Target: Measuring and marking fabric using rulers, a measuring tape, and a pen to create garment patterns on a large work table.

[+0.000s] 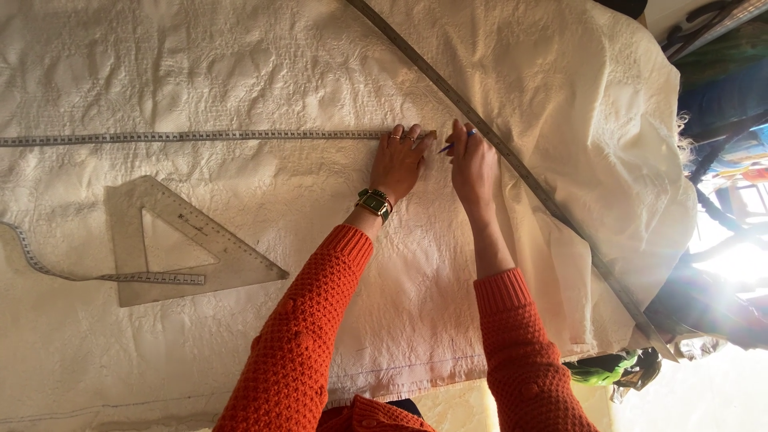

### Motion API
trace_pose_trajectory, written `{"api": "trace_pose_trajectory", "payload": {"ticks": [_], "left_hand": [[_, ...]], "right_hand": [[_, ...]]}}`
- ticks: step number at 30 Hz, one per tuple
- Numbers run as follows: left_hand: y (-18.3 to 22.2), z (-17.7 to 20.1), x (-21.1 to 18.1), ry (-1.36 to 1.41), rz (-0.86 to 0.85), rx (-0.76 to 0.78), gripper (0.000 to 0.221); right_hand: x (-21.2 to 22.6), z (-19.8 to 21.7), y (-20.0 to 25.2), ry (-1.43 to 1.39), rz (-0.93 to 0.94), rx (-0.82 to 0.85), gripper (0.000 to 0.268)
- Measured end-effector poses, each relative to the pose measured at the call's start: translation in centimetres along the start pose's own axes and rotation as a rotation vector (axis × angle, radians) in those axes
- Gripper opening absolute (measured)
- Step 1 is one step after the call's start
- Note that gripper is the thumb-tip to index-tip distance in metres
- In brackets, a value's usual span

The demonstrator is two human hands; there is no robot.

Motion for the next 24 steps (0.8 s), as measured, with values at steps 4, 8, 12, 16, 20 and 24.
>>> {"api": "trace_pose_trajectory", "payload": {"ticks": [4, 8, 12, 16, 20, 24], "left_hand": [[0.2, -0.4, 0.2, -0.014, -0.009, 0.021, 0.046], [0.6, -3.3, 1.4, 0.148, -0.019, 0.081, 0.064], [5.8, 0.0, 3.3, 0.333, 0.010, 0.165, 0.064], [14.5, 7.4, 6.7, 0.435, 0.021, -0.023, 0.035], [24.5, 15.0, 11.5, 0.399, 0.089, -0.129, 0.025], [35.1, 19.4, 15.6, 0.273, 0.230, -0.158, 0.028]], "right_hand": [[2.3, 3.7, 3.9, -0.003, 0.136, -0.136, 0.041], [1.2, 3.6, 10.3, -0.032, 0.165, -0.116, 0.034], [1.6, 1.7, 17.0, -0.056, -0.005, 0.129, 0.024], [0.7, -0.7, 17.1, 0.057, 0.059, 0.187, 0.026], [2.9, -4.5, 11.5, 0.278, 0.329, 0.148, 0.032], [3.4, -11.6, 3.8, 0.419, 0.533, 0.223, 0.041]]}}
Point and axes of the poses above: each hand's wrist, its own y-axis away from the middle knuckle, its own z-axis out of the back of the hand, x = y × z, the point moved 5 cm from there along -y, towards the middle knuckle, and after that the axes turned 6 degrees about -y, right-handed, at the moved point
